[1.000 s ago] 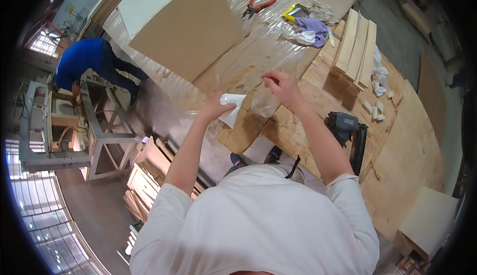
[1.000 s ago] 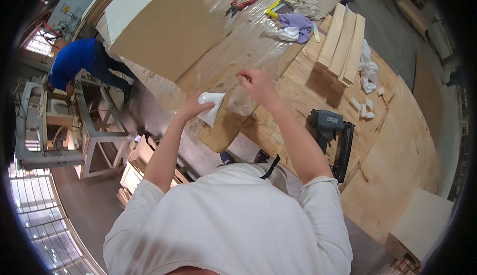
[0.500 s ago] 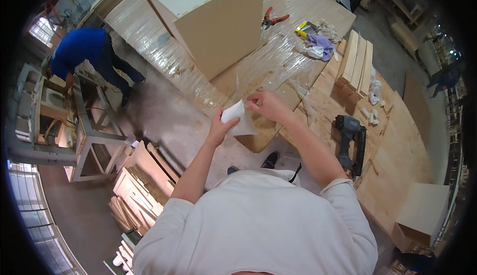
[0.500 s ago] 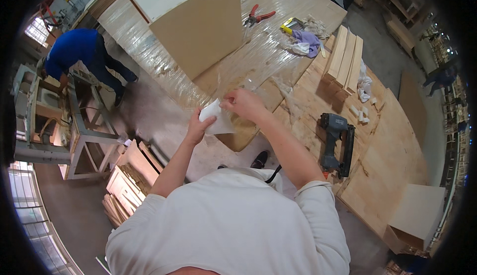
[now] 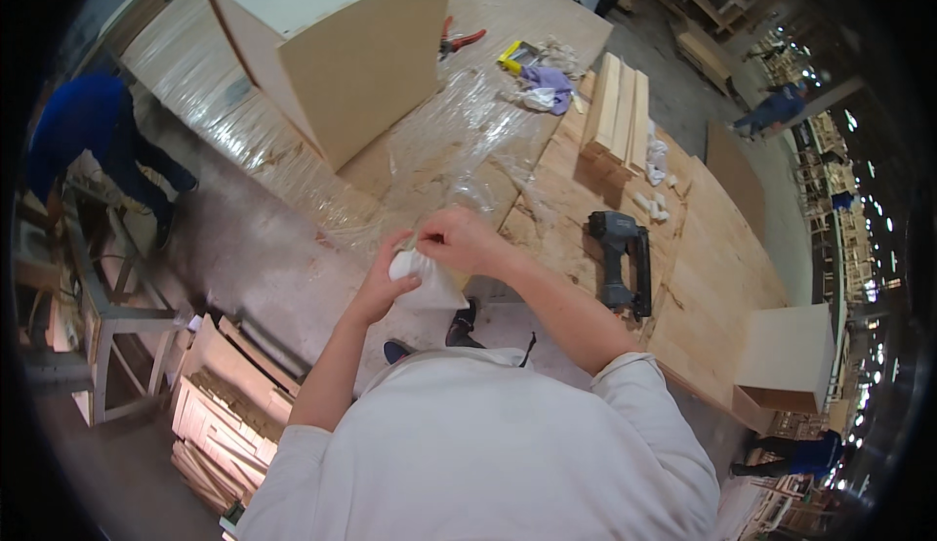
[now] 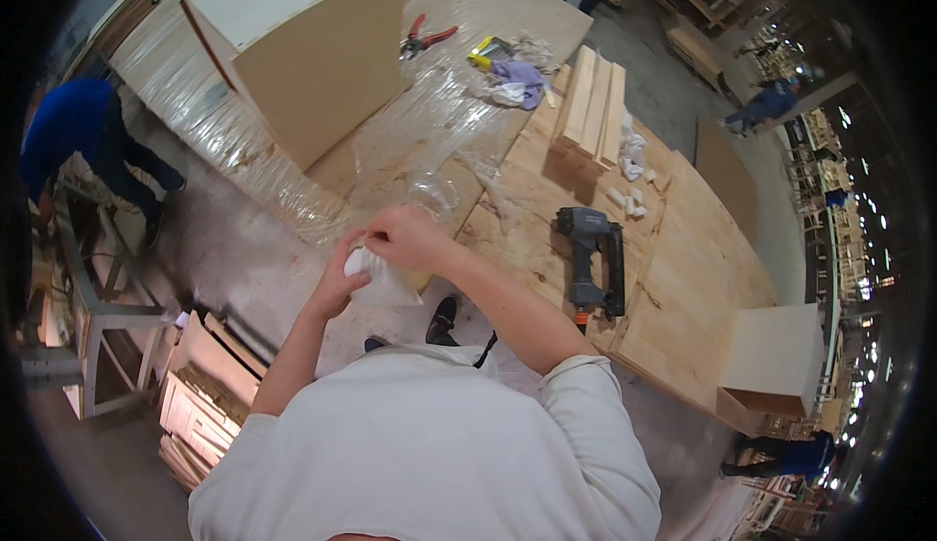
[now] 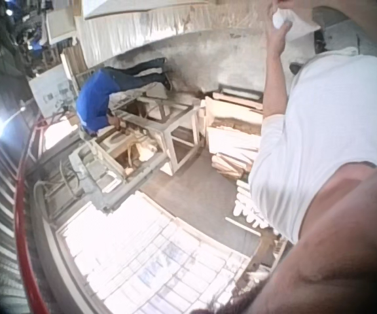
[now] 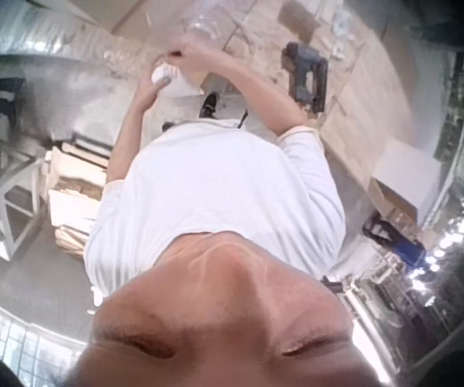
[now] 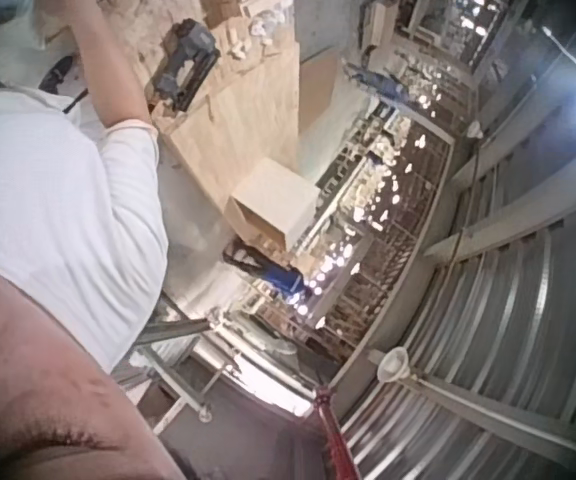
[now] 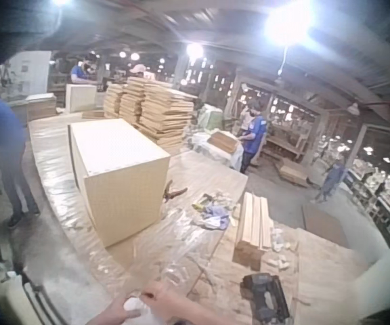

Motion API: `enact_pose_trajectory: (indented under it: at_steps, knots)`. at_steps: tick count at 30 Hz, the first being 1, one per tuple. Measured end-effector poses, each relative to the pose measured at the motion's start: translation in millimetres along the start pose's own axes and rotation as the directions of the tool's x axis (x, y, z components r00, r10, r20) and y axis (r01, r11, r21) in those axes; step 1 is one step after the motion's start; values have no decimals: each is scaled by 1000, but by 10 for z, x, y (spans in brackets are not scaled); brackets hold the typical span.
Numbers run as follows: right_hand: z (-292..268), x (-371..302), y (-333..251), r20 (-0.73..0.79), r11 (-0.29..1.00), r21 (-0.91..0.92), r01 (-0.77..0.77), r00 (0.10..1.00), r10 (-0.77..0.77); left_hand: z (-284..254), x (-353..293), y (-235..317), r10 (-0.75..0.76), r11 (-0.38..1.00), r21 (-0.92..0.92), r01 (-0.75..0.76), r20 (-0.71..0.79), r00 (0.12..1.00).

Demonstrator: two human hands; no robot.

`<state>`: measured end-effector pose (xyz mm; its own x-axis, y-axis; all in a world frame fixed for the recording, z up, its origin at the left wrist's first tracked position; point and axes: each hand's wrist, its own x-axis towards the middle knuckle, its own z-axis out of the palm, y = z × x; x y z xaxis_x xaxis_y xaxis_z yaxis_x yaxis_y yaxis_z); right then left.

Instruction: The person unpacks a small white object from a plastic bag, then retrieves a stack of wooden slats and places them on the workbench. They pick up a nail gun and use it to fasten a wooden box, repeatedly firing nails into the joints while holding the box steady.

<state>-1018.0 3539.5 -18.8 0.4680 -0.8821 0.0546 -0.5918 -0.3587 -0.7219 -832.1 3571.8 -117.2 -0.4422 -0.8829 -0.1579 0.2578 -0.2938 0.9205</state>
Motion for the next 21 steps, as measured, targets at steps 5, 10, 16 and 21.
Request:
enact_pose_trajectory:
  at_steps: [5, 10, 16, 21]
  knots:
    - [-165, -84, 51, 116, 998, -1, 55, 992, -55, 118, 181, -30, -347, 930, -14, 367, 293, 891]
    - [-754, 186, 463, 456, 995, 23, -96, 887, 75, 485, 330, -285, -294, 857, -286, 430, 415, 861]
    - [-2049, 614, 2332, -392, 662, -436, -610, 790, 471, 894, 414, -620, -370, 718, -413, 561, 457, 809]
    - [-2247, 983, 3071, -458, 425, -421, -801, 592, 663, 1036, 364, -865, -419, 673, -492, 553, 362, 833]
